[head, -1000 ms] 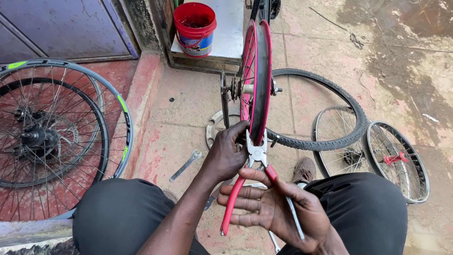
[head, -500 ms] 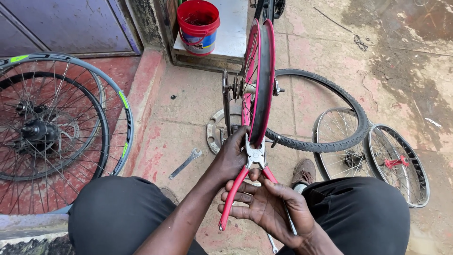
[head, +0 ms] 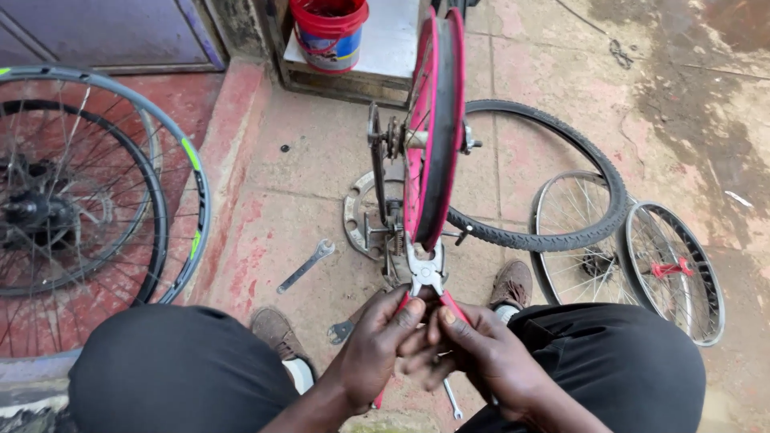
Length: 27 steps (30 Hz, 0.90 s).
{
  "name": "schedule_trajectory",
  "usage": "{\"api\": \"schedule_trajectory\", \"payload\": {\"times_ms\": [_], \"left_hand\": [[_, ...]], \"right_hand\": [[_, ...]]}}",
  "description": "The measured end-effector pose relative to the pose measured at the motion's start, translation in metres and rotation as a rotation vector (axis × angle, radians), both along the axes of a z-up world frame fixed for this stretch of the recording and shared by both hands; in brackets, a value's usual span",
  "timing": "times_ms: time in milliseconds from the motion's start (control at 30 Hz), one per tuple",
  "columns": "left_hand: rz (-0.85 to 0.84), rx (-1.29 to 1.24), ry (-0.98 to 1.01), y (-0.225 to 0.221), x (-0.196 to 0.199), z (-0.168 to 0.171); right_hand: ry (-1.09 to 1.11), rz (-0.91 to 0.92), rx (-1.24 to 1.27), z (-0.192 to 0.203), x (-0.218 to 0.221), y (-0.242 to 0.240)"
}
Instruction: Adjusting hub components on a bicycle wheel using pliers
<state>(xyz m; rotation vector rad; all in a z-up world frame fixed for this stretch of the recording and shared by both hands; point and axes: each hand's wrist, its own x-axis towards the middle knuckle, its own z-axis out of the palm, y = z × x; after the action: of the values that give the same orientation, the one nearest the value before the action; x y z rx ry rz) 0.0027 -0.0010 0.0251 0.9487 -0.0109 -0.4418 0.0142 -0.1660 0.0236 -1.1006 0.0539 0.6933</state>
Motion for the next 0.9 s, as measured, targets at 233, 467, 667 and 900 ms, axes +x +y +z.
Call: {"api": "schedule_trajectory", "payload": {"times_ms": [233, 467, 667, 900], "left_hand": [[-0.024, -0.225, 0.149, -0.014, 0.004, -0.014], [0.039, -0.32, 0.142, -0.015, 0.004, -0.026], [0.058, -0.255, 0.093, -0.02, 0.002, -0.031], [0.085, -0.209, 0.125, -0.025, 0.004, -0.038]], "right_hand": [[-0.021, -0.023, -0.332, -0.029, 0.006, -0.013], [-0.141, -0.193, -0.142, -0.045, -0.001, -0.001], [-0.177, -0.215, -0.152, -0.059, -0.007, -0.005], [-0.029, -0.247, -0.089, -0.063, -0.006, -0.006]]}}
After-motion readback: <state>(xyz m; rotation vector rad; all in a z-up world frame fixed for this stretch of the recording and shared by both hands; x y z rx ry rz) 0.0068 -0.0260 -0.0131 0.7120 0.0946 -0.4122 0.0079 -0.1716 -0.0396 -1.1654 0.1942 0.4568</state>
